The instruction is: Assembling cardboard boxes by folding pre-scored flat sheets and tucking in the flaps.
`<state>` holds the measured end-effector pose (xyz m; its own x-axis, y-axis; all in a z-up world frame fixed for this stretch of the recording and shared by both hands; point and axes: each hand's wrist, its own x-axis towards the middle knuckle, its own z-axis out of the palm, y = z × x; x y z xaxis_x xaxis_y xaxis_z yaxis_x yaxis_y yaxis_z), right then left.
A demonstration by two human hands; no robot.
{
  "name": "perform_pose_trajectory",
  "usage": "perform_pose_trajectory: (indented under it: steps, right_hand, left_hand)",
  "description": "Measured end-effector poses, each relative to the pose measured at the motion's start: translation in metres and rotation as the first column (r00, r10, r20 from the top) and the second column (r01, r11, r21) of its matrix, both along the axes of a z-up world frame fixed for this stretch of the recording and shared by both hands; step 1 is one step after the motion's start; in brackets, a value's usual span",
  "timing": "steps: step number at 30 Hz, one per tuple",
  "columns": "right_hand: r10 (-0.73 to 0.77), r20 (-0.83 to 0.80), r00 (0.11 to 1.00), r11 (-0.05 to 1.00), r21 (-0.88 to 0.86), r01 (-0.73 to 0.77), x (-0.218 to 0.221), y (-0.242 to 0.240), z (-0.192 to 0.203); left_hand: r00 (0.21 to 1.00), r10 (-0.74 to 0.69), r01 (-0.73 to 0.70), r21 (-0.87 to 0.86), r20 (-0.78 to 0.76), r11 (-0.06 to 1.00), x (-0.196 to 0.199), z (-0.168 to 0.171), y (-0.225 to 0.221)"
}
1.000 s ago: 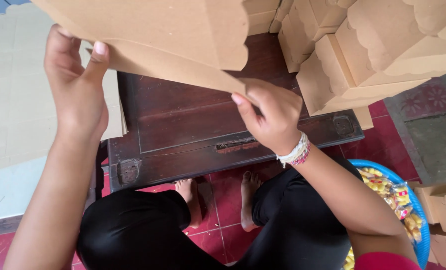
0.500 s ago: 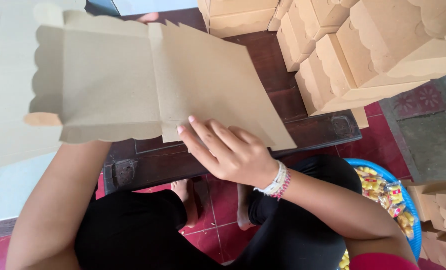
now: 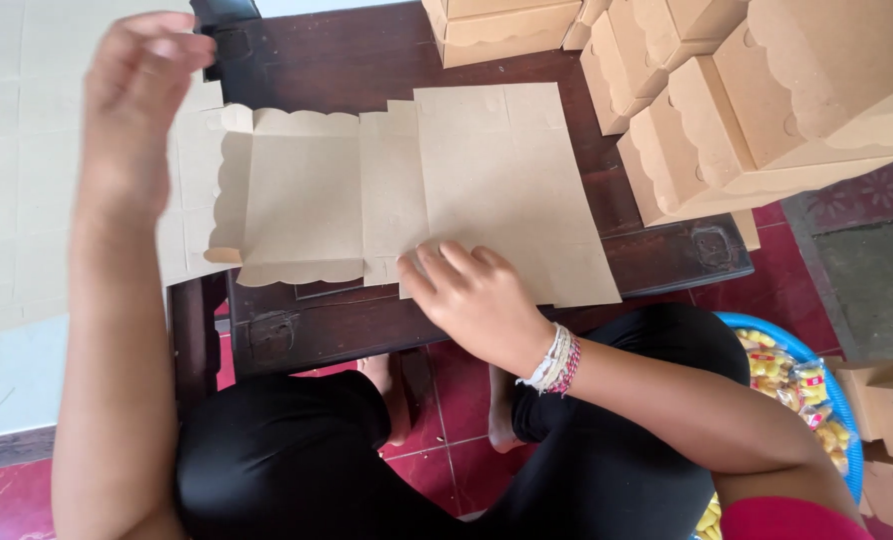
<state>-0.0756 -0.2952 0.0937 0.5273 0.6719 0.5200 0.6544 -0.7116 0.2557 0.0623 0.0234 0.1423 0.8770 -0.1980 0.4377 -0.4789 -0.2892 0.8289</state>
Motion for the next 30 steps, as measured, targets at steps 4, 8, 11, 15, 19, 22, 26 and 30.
perform_pose_trajectory:
  steps: [4, 8, 11, 15, 19, 22, 26, 30]
  right_hand:
    - [-0.047, -0.095, 0.994, 0.999, -0.027, 0.044, 0.005, -0.005, 0.000]
    - [-0.069, -0.345, 0.936, 0.998, -0.033, 0.061, 0.008, -0.011, 0.002]
    - [-0.092, -0.425, 0.901, 0.996, -0.040, 0.083, 0.007, -0.011, 0.003]
    - [-0.114, -0.465, 0.878, 0.993, -0.062, 0.096, 0.008, -0.010, 0.003]
    - [-0.070, -0.554, 0.830, 0.997, -0.071, 0.038, 0.021, -0.019, 0.020]
    - [-0.048, -0.662, 0.748, 0.999, -0.038, 0.031, 0.034, -0.028, 0.027]
    - [0.025, -0.757, 0.653, 0.996, 0.074, 0.048, 0.048, -0.034, 0.033]
    - [0.056, -0.741, 0.669, 0.986, 0.147, 0.080, 0.059, -0.039, 0.018]
  left_hand:
    - [0.983, -0.180, 0.185, 0.154, -0.048, 0.971, -0.048, 0.004, -0.070]
    - [0.902, -0.347, 0.431, 0.559, -0.256, 0.709, -0.073, -0.009, -0.099]
    - [0.917, -0.271, 0.396, 0.751, -0.293, 0.529, -0.069, -0.036, -0.102]
    - [0.940, -0.260, 0.328, 0.790, -0.220, 0.518, -0.059, -0.050, -0.105]
    - [0.934, -0.293, 0.346, 0.734, -0.206, 0.585, -0.060, -0.041, -0.104]
    - [0.936, -0.294, 0.346, 0.649, -0.192, 0.678, -0.062, -0.036, -0.102]
    - [0.937, -0.292, 0.349, 0.522, -0.191, 0.778, -0.060, -0.044, -0.100]
    - [0.930, -0.280, 0.360, 0.450, -0.236, 0.817, -0.057, -0.048, -0.100]
